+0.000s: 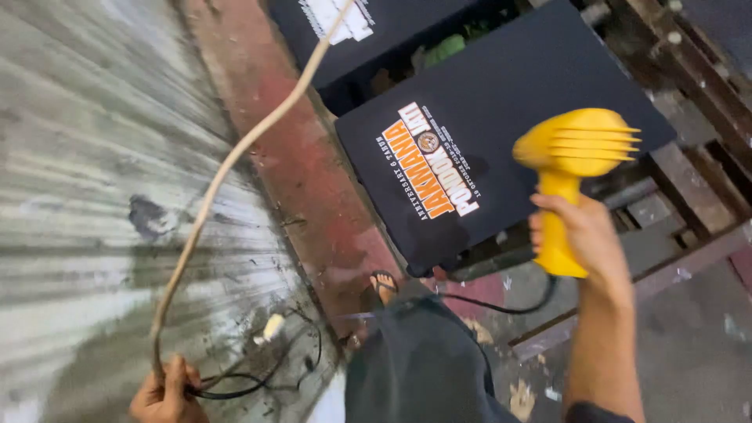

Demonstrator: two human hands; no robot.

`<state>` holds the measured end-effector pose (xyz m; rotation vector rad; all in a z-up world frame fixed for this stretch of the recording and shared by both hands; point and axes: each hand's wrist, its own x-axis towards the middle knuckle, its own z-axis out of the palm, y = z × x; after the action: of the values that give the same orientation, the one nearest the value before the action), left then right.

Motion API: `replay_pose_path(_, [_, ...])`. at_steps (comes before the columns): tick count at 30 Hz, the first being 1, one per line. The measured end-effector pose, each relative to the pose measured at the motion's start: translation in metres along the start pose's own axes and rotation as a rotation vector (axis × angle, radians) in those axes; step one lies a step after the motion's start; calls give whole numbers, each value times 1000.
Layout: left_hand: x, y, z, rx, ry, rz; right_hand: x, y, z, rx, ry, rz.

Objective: Using a heat gun to dry screen-printed designs on black t-shirts laid out on a production line.

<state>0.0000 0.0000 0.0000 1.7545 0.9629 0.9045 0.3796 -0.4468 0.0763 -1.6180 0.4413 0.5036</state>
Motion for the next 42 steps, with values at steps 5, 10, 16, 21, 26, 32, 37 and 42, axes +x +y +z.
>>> replay_pose_path(5, [114, 9, 39, -17, -204, -27, 5, -19, 79, -39, 41, 180])
replay_pose_path(10, [225, 26, 108, 99, -538, -54, 11, 13, 116, 157, 147, 200])
replay_pose_path(16, [355, 11, 347, 345, -905, 170, -1, -12, 155, 353, 267, 242])
replay_pose_path(21, [440, 6, 406, 420, -1078, 254, -19, -22, 208, 455, 376, 208])
replay_pose_path(26, [488, -2, 440, 491, -1174, 275, -20, -13, 240, 545, 441, 158])
replay_pose_path(32, [496, 30, 421, 198, -1110, 10, -11, -51, 293, 335, 468, 327])
replay_pose_path(37, [485, 45, 440, 296, -1183, 5, 27, -64, 305, 230, 351, 239])
replay_pose_path(42, [490, 24, 475, 131, -1177, 69, 31, -80, 306, 162, 473, 166])
